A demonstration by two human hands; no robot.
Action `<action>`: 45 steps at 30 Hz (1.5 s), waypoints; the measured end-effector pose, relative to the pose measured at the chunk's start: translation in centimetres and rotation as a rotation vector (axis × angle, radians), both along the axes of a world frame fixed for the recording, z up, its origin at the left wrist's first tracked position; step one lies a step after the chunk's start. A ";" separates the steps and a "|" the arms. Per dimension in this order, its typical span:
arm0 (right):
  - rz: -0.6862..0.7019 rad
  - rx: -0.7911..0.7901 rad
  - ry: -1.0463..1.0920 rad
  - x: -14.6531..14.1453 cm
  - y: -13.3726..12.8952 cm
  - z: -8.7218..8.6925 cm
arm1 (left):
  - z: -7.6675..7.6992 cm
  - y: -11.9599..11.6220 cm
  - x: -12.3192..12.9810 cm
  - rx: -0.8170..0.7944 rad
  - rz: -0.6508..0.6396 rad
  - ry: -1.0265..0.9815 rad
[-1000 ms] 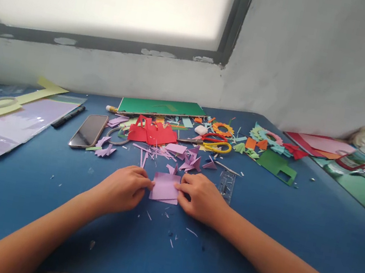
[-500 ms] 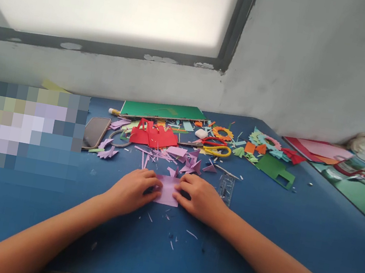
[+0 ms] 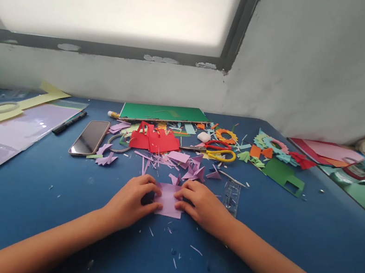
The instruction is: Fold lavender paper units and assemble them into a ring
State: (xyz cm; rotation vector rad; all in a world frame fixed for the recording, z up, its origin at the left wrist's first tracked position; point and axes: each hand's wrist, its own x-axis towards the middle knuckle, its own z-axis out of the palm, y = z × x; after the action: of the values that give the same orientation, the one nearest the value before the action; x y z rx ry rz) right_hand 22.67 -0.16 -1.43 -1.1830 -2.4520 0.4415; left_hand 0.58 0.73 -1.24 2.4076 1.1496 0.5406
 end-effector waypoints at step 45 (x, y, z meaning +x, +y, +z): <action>0.018 0.213 0.374 -2.1 -2.5 1.1 | 1.4 -1.3 1.0 0.185 -0.092 -0.239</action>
State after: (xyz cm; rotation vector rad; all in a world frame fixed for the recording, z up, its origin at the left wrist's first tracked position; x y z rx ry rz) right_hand 20.55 -2.61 -0.30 -0.9000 -2.1269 0.3580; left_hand 1.62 -0.53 0.13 2.4512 0.9175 0.9116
